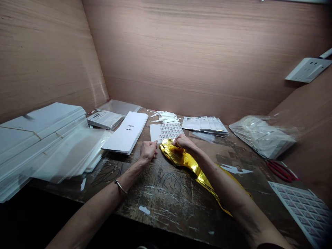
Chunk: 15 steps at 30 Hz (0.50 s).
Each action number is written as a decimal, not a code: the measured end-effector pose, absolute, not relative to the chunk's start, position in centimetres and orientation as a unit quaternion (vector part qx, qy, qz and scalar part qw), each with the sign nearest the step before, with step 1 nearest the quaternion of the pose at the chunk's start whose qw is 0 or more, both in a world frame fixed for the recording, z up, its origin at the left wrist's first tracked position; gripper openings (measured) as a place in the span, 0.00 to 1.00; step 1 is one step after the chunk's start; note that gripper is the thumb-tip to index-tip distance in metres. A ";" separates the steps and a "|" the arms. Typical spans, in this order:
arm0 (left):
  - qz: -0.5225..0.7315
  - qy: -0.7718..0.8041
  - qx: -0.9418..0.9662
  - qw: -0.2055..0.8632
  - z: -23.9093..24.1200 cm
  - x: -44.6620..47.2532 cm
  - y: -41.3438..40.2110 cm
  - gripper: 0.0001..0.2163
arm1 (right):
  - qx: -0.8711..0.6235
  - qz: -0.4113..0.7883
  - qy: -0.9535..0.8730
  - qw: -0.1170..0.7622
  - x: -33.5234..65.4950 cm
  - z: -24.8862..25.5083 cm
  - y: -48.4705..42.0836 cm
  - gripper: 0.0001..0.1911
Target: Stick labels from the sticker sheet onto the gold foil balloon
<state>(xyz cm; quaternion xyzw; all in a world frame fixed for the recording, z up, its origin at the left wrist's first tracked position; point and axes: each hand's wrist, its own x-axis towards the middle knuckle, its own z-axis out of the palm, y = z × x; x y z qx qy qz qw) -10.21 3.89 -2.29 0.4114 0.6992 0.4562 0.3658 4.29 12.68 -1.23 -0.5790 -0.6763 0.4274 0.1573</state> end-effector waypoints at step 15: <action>0.459 0.696 0.418 0.360 -2.4 -9.7 3.7 0.14 | -0.604 0.349 -0.708 0.113 3.6 -1.7 13.3 0.06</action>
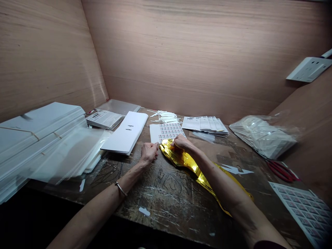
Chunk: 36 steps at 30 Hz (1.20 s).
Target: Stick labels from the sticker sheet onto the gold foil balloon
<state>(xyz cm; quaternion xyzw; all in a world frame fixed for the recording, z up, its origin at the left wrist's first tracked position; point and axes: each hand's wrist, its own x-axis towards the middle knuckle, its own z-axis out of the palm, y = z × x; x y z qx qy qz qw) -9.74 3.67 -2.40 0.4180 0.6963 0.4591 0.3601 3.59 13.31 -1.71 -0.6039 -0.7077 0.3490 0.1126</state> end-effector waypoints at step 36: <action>0.254 0.745 0.589 0.185 -2.4 -9.2 8.7 0.12 | -0.642 0.220 -0.728 0.101 4.8 -2.6 13.0 0.21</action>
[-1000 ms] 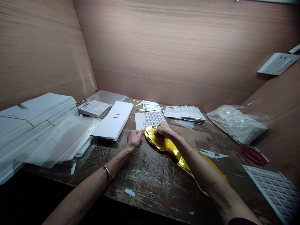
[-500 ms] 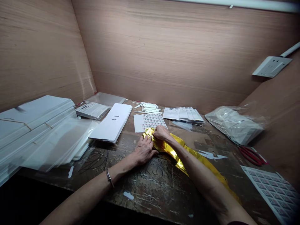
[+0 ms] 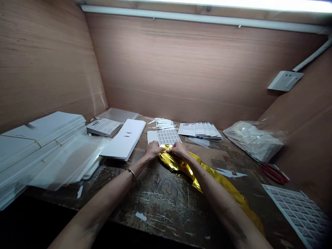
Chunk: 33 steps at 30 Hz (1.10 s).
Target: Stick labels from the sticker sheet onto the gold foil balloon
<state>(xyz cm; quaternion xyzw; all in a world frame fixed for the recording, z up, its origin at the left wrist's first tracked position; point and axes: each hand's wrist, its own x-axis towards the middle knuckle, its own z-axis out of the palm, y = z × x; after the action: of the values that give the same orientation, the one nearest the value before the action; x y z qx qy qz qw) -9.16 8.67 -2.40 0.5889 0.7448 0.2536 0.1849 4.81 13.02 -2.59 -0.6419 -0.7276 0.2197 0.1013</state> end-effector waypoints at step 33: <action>0.473 0.599 0.477 0.437 -0.8 -5.1 10.0 0.09 | -0.515 0.149 -0.820 0.201 6.5 -0.1 6.7 0.21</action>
<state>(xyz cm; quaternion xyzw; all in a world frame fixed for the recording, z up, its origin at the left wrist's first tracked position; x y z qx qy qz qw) -5.15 9.95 -0.83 0.4766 0.5988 0.4727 0.4368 6.51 6.68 -0.08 -0.5154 -0.8196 0.1491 0.2009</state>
